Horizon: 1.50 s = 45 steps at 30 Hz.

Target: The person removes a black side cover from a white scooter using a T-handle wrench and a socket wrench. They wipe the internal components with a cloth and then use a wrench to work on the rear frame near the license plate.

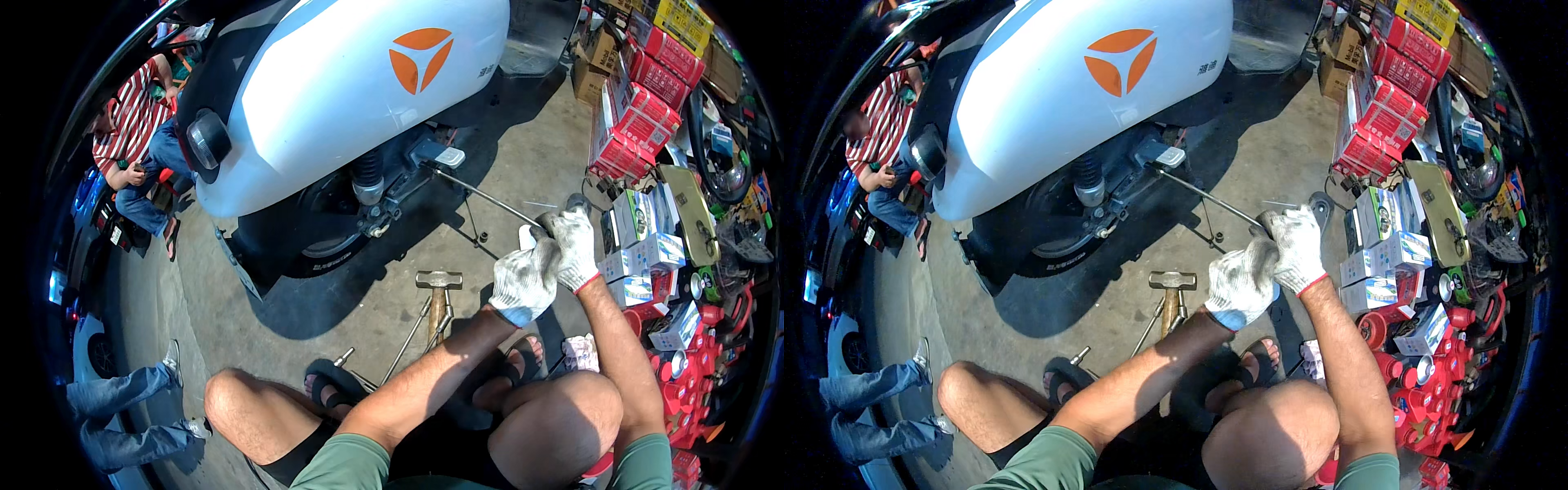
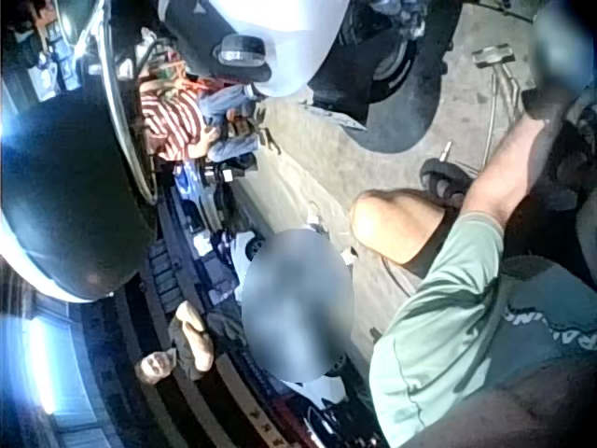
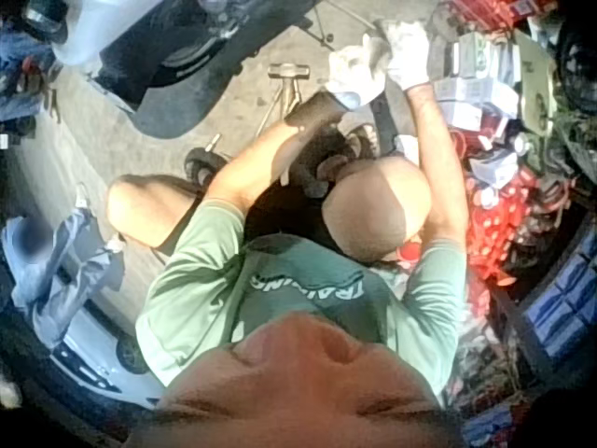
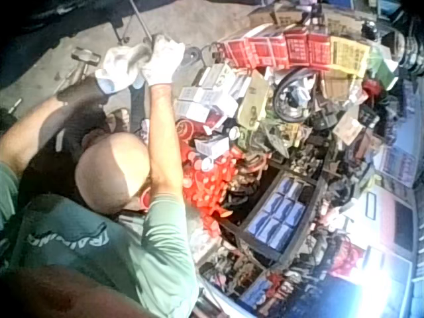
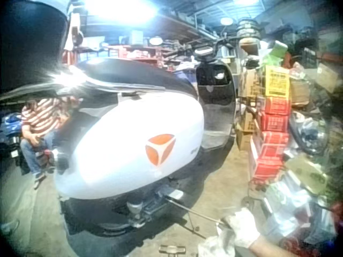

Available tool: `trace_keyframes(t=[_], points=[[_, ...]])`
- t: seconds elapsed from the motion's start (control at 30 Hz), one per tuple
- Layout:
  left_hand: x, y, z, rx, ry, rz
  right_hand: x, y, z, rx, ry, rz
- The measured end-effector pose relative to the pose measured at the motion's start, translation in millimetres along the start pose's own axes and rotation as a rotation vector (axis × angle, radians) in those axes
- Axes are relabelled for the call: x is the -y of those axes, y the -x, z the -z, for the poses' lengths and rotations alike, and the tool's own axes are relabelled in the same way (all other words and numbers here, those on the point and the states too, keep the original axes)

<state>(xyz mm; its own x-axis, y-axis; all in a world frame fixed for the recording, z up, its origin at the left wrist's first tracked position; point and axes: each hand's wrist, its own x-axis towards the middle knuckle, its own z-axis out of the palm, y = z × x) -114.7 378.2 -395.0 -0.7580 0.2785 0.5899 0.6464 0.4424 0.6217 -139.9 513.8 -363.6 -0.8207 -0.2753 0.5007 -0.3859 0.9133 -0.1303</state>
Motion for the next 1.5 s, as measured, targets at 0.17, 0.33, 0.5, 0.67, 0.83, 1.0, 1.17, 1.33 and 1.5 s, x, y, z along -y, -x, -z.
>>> trace_keyframes(t=[0.17,0.33,0.5,0.67,0.83,1.0,1.17,1.33,1.5], points=[[-1,-18,14,-0.089,0.036,-0.167,-2,6,-10,-0.111,-0.125,-0.061],[-13,-33,25,-0.185,0.262,-0.292,-7,-2,-4,-0.047,-0.178,-0.056],[-18,-54,16,-0.176,0.531,-0.321,-38,8,-43,-0.144,-0.381,-0.290],[-11,-55,6,-0.234,0.710,-0.305,-29,9,-50,-0.268,-0.646,-0.450],[-8,-58,1,-0.236,0.823,-0.263,-10,9,-36,-0.317,-0.678,-0.423],[-8,-57,-3,-0.211,0.767,-0.208,-11,16,-52,-0.393,-0.804,-0.524],[-14,-40,0,-0.304,0.655,-0.128,-6,-1,-22,-0.135,0.019,-0.144],[-16,-52,3,-0.305,0.668,-0.191,-25,-2,-38,-0.260,-0.272,-0.321],[-7,-57,6,-0.211,0.697,-0.187,-11,-7,-36,-0.305,-0.189,-0.266]])
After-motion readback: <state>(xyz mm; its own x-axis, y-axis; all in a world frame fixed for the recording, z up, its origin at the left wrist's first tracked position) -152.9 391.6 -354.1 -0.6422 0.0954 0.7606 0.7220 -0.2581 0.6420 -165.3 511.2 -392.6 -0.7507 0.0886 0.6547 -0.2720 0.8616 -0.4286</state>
